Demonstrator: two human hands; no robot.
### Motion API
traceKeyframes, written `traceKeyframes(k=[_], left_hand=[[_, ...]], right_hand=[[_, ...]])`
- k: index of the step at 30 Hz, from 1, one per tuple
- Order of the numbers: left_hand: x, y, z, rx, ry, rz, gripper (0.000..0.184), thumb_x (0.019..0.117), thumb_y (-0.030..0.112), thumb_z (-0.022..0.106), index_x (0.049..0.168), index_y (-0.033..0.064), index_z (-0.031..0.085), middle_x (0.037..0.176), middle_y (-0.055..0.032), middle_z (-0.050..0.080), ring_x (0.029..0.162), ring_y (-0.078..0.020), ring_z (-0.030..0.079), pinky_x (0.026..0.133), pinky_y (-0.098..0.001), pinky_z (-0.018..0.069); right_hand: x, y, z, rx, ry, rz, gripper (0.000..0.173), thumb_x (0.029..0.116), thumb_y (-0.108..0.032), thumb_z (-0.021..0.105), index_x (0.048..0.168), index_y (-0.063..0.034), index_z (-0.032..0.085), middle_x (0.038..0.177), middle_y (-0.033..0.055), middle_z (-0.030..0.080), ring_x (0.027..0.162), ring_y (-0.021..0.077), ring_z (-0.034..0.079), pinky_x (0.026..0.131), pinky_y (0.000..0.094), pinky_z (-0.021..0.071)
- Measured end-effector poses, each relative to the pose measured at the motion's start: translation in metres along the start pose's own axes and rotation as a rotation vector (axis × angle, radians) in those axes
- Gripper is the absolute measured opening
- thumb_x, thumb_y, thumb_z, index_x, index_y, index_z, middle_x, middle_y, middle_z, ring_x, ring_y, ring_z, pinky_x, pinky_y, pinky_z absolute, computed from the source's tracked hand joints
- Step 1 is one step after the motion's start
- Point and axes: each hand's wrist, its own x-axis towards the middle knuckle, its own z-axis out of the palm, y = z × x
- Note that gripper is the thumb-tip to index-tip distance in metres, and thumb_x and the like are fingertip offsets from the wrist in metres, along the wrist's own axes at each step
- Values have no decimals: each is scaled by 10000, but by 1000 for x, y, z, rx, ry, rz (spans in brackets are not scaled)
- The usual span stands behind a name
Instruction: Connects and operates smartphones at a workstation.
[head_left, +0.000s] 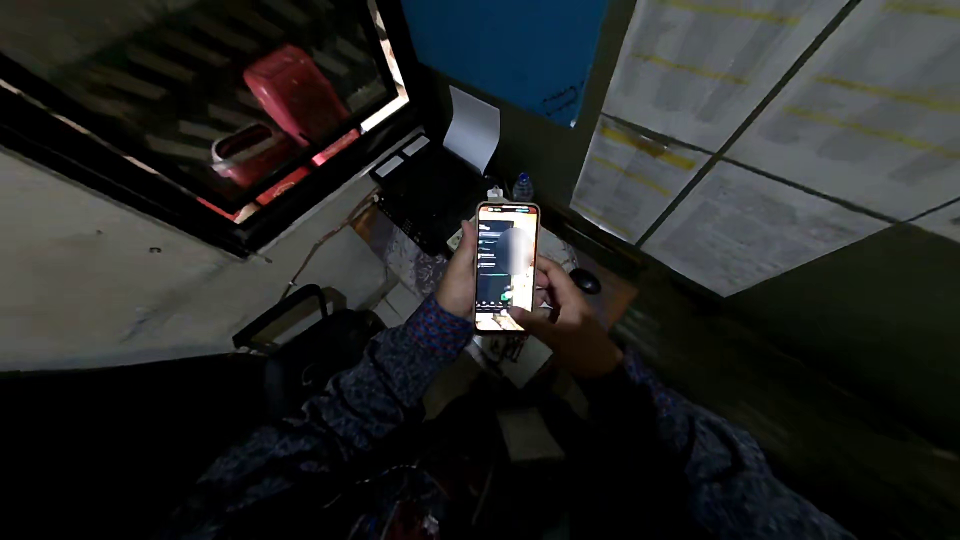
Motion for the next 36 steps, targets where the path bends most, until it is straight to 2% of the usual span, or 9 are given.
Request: traceKeyframes(k=[3,6,8,11,17,23,28,32,36], left_hand=[[-6,-2,5,31,27,-37,747,968,772,304,1363,205,590,1158,-79,729,1024,-189,725,869,-402,622],[-10,-3,4,111,51,-60,759,982,756,286,1378,176,573,1148,-91,731,1027,-193,723,881,-400,618],[-11,-2,1,141,35,-89,761,996,736,250,1396,159,544,1157,-105,726,1041,-213,720,900,-421,614],[-12,-2,-5,111,31,-138,779,979,767,264,1387,164,541,1131,-147,723,1017,-278,723,868,-481,615],[-18,-1,-11,169,196,-133,692,1050,646,207,1391,150,549,1152,-101,730,1047,-199,719,913,-406,610],[-20,0,-16,158,152,-140,665,1044,649,253,1397,165,541,1165,-96,724,1061,-194,714,924,-398,605],[-16,1,-14,156,146,-133,652,1029,664,313,1385,173,553,1153,-81,732,1049,-181,720,917,-388,609],[-15,0,-11,139,122,-126,663,1006,685,367,1373,171,568,1151,-85,733,1049,-186,720,924,-395,606],[-13,-1,-6,176,121,-105,689,983,713,391,1364,172,581,1151,-77,735,1052,-176,720,932,-393,604]], right_hand=[[6,2,-4,220,-90,-12,478,860,-98,699,1305,-50,528,995,73,698,886,145,706,792,318,612],[14,1,0,289,-77,87,392,894,-4,650,1277,-19,570,1011,117,726,904,182,729,807,358,628],[17,-2,4,302,-4,198,269,1066,-152,518,1289,-32,609,1002,105,725,852,160,714,744,320,609],[23,0,8,361,45,361,521,1109,-482,319,1241,-71,612,888,66,689,753,141,658,679,308,564],[20,7,12,429,-147,336,425,1071,-205,499,1482,-107,455,1169,139,699,976,223,726,794,389,633],[23,11,14,440,-142,294,330,1081,-218,475,1345,-34,551,1056,153,723,885,228,739,734,386,639],[25,15,11,469,-162,227,333,1076,-203,475,1340,-18,556,1074,164,724,909,230,740,757,385,639],[26,18,9,430,-121,240,261,1061,-179,522,1235,-12,620,987,139,732,806,195,731,658,336,622],[27,16,3,384,-148,285,268,1064,-220,536,1246,-48,630,982,124,738,768,183,722,583,314,590]])
